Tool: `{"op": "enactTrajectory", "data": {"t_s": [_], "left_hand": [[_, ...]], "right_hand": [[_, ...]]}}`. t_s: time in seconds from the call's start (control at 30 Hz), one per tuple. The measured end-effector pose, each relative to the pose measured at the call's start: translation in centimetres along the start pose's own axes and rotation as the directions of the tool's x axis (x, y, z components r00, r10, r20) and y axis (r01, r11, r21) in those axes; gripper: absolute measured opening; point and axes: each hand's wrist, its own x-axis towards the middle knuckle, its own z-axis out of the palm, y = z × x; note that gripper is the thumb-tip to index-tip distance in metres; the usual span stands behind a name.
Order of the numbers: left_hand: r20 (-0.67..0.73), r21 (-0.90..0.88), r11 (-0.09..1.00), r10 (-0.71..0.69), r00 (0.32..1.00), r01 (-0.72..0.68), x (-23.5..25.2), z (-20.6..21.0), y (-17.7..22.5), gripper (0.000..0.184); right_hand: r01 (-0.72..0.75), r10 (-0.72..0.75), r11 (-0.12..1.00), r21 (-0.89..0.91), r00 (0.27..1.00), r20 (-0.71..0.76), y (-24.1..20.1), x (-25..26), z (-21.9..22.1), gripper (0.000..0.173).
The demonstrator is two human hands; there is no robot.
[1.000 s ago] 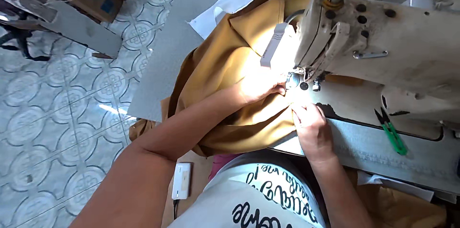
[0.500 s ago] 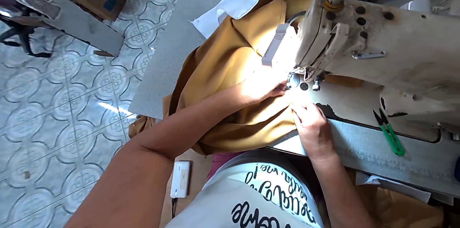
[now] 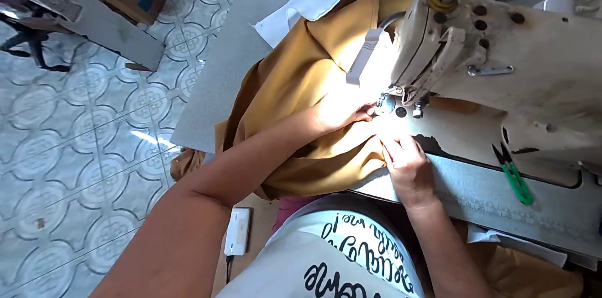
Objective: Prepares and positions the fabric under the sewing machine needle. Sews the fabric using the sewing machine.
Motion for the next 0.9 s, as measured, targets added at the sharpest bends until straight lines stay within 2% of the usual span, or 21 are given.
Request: {"op": "enactTrajectory", "data": {"t_s": [0.1, 0.23, 0.3, 0.37, 0.4, 0.47, 0.6, 0.67, 0.77, 0.9], "left_hand": [[-0.031, 0.051, 0.998, 0.036, 0.999, -0.034, -0.2, 0.4, 0.0, 0.01], [-0.026, 0.165, 0.985, 0.054, 0.998, -0.049, -0.4, 0.0, 1.6, 0.02], [0.126, 0.278, 0.955, -0.138, 0.983, 0.098, -0.4, -0.8, 4.4, 0.025], [0.289, 0.315, 0.906, -0.375, 0.881, 0.283, -1.2, -1.0, 7.4, 0.035], [0.313, 0.327, 0.885, -0.431, 0.846, 0.33, -1.5, -0.8, 8.4, 0.038], [0.205, 0.387, 0.847, -0.465, 0.861, 0.365, -2.3, 1.1, 9.4, 0.042], [-0.062, 0.398, 0.837, -0.383, 0.922, 0.375, -3.9, 4.6, 8.2, 0.046], [-0.084, 0.328, 0.87, -0.362, 0.928, 0.369, -4.0, 4.6, 7.3, 0.049], [-0.137, 0.229, 0.936, -0.241, 0.961, 0.267, -4.1, 4.3, 5.4, 0.054], [-0.119, 0.221, 0.951, -0.193, 0.974, 0.215, -3.0, 3.3, 3.9, 0.049]], "right_hand": [[0.026, -0.026, 0.999, -0.046, 1.0, 0.009, 0.0, -0.2, 0.1, 0.018], [0.04, -0.038, 0.995, -0.091, 0.999, 0.018, -0.5, 0.0, 0.0, 0.02], [0.057, -0.053, 0.988, -0.142, 0.998, 0.031, -0.5, -0.1, -0.1, 0.024], [0.078, -0.07, 0.98, -0.182, 0.996, 0.049, -0.4, -0.3, -0.1, 0.025], [0.085, -0.077, 0.978, -0.19, 0.996, 0.051, -0.3, -0.4, 0.0, 0.025], [0.103, -0.094, 0.972, -0.21, 0.994, 0.054, -0.1, -0.5, 0.0, 0.026], [0.178, -0.175, 0.949, -0.26, 0.984, 0.036, 0.6, -0.4, 0.2, 0.023], [0.188, -0.186, 0.944, -0.271, 0.982, 0.035, 0.6, -0.2, 0.3, 0.022], [0.174, -0.176, 0.947, -0.269, 0.984, 0.015, 0.5, 0.2, 0.6, 0.022], [0.111, -0.108, 0.96, -0.258, 0.994, 0.023, 0.1, 0.9, 0.9, 0.022]]}}
